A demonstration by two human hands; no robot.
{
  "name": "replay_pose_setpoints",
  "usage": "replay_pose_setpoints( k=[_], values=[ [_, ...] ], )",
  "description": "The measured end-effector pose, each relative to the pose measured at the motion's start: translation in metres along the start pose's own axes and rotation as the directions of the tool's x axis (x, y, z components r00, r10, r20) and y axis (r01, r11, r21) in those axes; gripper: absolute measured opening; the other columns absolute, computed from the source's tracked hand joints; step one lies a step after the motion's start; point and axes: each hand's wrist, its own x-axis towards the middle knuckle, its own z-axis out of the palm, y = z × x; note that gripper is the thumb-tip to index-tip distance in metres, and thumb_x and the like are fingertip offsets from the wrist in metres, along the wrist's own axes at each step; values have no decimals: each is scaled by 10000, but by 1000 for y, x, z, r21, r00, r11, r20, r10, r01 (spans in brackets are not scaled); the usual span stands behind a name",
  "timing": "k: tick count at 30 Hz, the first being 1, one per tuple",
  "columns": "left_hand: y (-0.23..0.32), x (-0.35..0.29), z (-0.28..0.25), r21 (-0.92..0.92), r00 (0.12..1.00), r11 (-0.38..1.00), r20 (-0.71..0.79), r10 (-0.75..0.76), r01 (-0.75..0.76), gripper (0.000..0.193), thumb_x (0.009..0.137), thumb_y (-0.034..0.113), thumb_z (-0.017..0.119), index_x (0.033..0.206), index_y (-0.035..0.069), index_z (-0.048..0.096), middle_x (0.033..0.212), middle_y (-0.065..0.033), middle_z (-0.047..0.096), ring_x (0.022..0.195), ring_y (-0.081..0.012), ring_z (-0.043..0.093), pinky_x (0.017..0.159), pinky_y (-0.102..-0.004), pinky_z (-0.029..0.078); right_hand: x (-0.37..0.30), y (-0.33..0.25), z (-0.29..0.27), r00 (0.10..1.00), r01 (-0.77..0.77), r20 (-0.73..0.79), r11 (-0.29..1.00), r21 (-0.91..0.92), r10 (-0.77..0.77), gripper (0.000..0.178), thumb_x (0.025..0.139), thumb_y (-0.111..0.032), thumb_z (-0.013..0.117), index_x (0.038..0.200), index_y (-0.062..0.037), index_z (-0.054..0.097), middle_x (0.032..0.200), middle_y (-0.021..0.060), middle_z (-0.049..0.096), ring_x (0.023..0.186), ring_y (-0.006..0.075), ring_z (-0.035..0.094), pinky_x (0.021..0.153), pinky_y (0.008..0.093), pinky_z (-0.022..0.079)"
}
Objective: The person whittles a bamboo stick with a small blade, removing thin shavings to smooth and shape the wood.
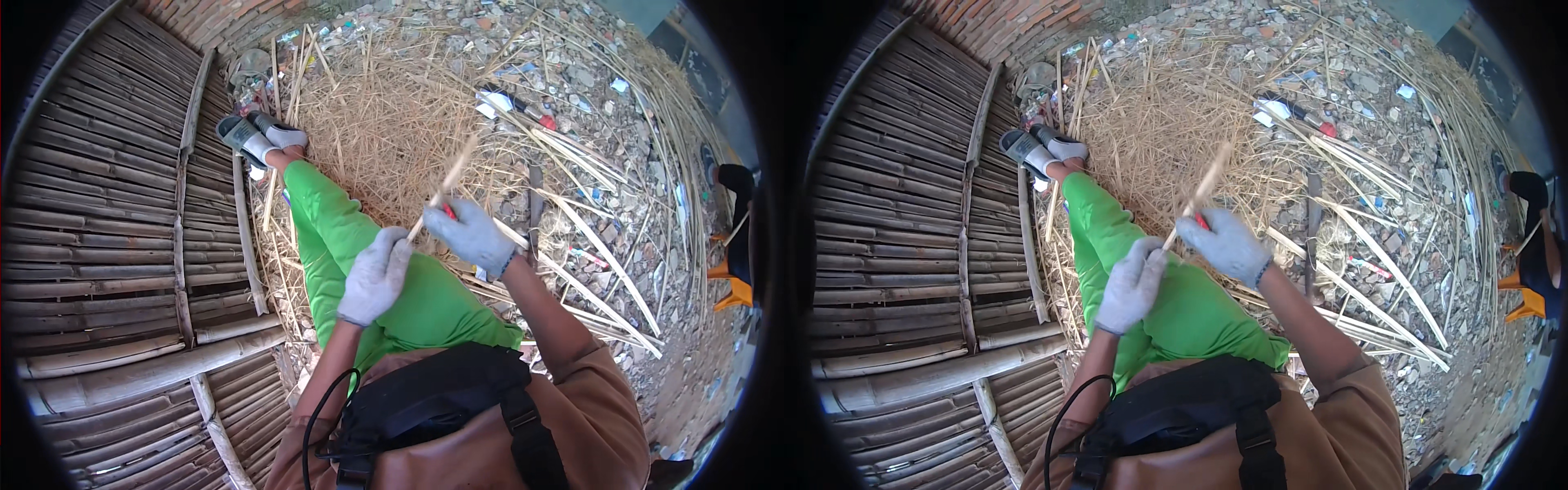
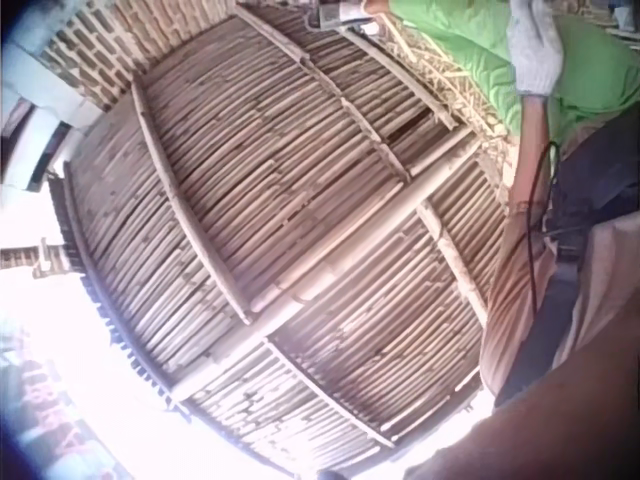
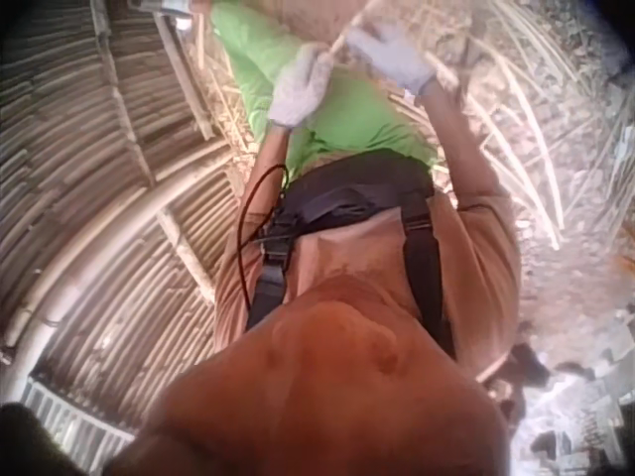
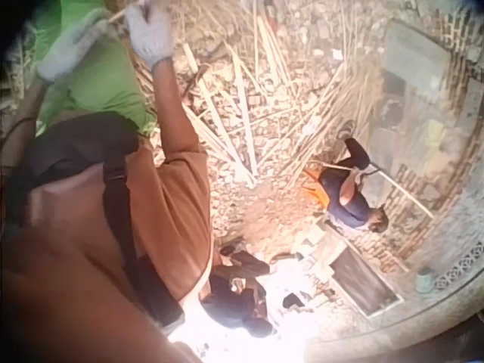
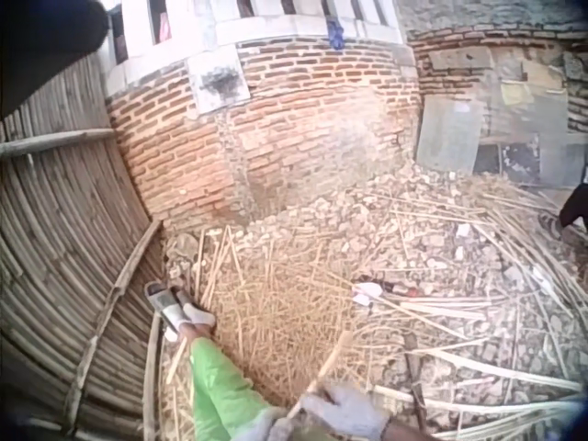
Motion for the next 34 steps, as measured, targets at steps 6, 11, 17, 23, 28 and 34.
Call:
replay_pose_setpoints(
  k=[6,11,17,23,28,34],
  values=[
    [-79,12,28,443,967,874,-57,250,-200,334,1120,420,623,1191,104,700,882,-188,747,775,-399,755,703,-527,602,-28,17,15,992,-31,-82,818,575,95,307,1097,-380,668,1057,-77,695,745,-27,606,633,129,598,533,310,441],
    [-168,-28,-31,436,965,875,-235,-113,209,438,1175,466,528,1220,67,703,767,-213,723,704,-398,750,654,-520,603,-59,-21,-103,696,644,-708,542,540,-121,448,1198,-453,479,885,-136,514,705,-27,469,533,118,426,454,306,317],
    [-102,-14,-31,46,985,990,-115,-130,136,409,1169,382,592,1316,17,704,749,-106,698,657,-178,707,595,-342,568,-55,54,-245,708,-51,-582,792,-608,-401,403,1074,-377,706,1202,2,745,882,108,742,792,231,720,762,405,578],
    [-26,10,-2,-302,980,936,-24,-197,180,357,1116,290,715,1300,-16,725,789,-12,693,585,-68,612,527,-260,506,-31,34,-127,808,-36,-571,956,-292,-144,451,1059,-418,752,1330,-58,777,981,91,796,877,166,712,836,364,582],
    [9,18,23,-226,996,971,-15,-84,78,320,1097,258,728,1280,-3,752,789,-4,698,622,-67,625,557,-269,504,-6,27,-29,961,161,-229,987,0,-157,591,1046,-566,721,1208,0,765,982,139,791,924,197,735,850,368,591],
    [-1,8,23,-341,989,930,88,-118,141,386,1113,306,704,1366,16,729,829,-37,718,651,-113,656,606,-289,535,-4,18,-17,996,75,52,997,-9,-75,659,1010,-660,710,1036,-3,746,876,135,742,828,203,684,783,410,569]
  ],
)
